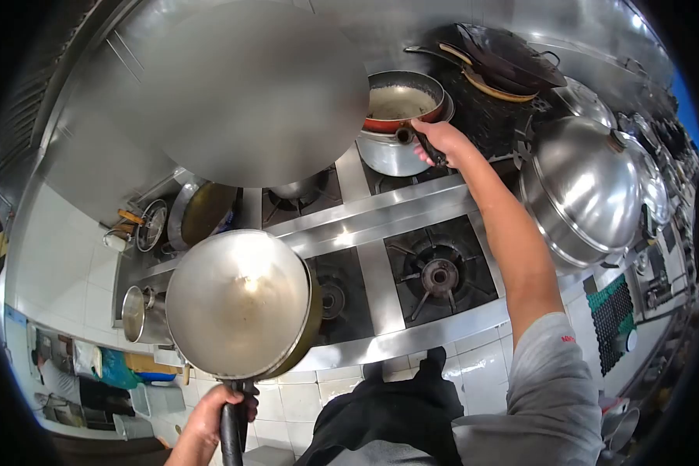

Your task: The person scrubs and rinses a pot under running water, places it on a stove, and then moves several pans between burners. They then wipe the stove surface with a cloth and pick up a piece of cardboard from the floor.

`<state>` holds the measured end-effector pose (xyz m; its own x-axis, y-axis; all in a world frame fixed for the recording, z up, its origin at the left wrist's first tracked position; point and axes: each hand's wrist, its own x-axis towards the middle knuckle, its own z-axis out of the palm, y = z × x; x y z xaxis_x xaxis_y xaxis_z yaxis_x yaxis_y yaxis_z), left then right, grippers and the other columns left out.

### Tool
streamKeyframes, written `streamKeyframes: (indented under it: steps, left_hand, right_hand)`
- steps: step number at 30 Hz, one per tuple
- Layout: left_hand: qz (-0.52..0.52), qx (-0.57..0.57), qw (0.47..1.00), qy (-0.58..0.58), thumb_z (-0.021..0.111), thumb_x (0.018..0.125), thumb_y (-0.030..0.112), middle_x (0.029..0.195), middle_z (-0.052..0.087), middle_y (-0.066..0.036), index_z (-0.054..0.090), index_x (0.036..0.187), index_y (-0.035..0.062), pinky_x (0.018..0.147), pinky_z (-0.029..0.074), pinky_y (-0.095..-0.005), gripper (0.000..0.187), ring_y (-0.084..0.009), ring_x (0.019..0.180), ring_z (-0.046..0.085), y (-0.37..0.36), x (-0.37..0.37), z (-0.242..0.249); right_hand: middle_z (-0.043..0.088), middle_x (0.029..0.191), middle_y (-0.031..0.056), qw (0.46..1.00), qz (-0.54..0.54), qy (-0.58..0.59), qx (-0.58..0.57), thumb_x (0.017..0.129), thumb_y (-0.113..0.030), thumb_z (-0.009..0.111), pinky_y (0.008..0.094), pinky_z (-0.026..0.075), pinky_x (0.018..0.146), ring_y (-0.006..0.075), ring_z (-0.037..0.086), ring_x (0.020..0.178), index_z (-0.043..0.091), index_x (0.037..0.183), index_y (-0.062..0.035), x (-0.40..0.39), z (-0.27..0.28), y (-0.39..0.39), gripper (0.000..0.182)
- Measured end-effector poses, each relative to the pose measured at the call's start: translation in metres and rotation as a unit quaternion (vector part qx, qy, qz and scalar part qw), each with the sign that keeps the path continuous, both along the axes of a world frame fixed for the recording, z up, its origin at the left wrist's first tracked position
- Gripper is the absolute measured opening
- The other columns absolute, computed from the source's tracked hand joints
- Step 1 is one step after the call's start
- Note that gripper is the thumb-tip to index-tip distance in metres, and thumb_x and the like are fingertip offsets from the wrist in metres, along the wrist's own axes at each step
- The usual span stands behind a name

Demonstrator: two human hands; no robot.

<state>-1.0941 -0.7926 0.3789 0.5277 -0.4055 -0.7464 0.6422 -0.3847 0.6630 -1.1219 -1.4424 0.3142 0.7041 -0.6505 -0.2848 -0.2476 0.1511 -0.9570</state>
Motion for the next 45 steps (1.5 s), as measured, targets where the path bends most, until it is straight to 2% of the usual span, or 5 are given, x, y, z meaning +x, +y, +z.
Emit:
streamKeyframes:
  steps: [7, 22, 26, 37, 45]
  left_hand:
    - [-0.006, -0.086, 0.993, -0.084, 0.067, 0.068, 0.033, 0.093, 0.062, -0.017, 0.059, 0.117, -0.0059, 0.066, 0.051, -0.0368, 0.063, -0.0241, 0.076, 0.060, -0.184, 0.003, 0.083]
    - [-0.268, -0.102, 0.958, -0.026, 0.064, 0.084, 0.048, 0.080, 0.061, -0.004, 0.061, 0.102, -0.0003, 0.061, 0.050, -0.0310, 0.052, -0.0169, 0.065, 0.059, -0.556, 0.154, 0.044]
    - [-0.288, -0.018, 0.862, -0.417, 0.068, 0.088, 0.054, 0.081, 0.067, -0.005, 0.067, 0.108, 0.0062, 0.056, 0.053, -0.0318, 0.052, -0.0163, 0.062, 0.064, -0.591, 0.166, -0.007]
    - [-0.076, -0.213, 0.962, -0.151, 0.054, 0.094, 0.069, 0.141, 0.056, -0.011, 0.056, 0.142, 0.0118, 0.111, 0.038, -0.0535, 0.075, -0.0332, 0.128, 0.053, -0.515, 0.105, -0.052]
    - [0.070, -0.345, 0.934, -0.066, 0.055, 0.094, 0.021, 0.094, 0.064, -0.010, 0.059, 0.104, 0.0069, 0.071, 0.058, -0.0448, 0.018, -0.0265, 0.079, 0.066, -0.574, 0.085, -0.100]
  right_hand:
    - [0.069, 0.095, 0.0116, 0.987, -0.074, -0.140, 0.020, 0.096, -0.069, 0.052, 0.0327, 0.054, 0.060, 0.0186, 0.067, 0.069, 0.064, 0.117, 0.0002, -0.067, -0.039, -0.024, 0.073]
    - [0.072, 0.102, 0.0063, 0.978, -0.025, 0.042, 0.202, 0.102, -0.031, 0.065, 0.0296, 0.056, 0.072, 0.0153, 0.070, 0.082, 0.067, 0.123, -0.0049, -0.316, -0.223, 0.147, 0.034]
    - [0.071, 0.101, 0.0054, 0.978, -0.038, 0.069, 0.194, 0.101, -0.027, 0.066, 0.0303, 0.056, 0.072, 0.0157, 0.070, 0.083, 0.068, 0.121, -0.0039, -0.350, -0.226, 0.155, 0.031]
    - [0.072, 0.106, 0.0072, 0.980, -0.017, 0.046, 0.193, 0.100, -0.025, 0.066, 0.0290, 0.054, 0.073, 0.0162, 0.071, 0.086, 0.066, 0.125, -0.0031, -0.351, -0.218, 0.155, 0.033]
    - [0.070, 0.110, 0.0095, 0.976, 0.096, 0.062, 0.187, 0.103, -0.025, 0.061, 0.0303, 0.055, 0.079, 0.0169, 0.070, 0.093, 0.063, 0.129, -0.0034, -0.306, -0.215, 0.150, 0.034]
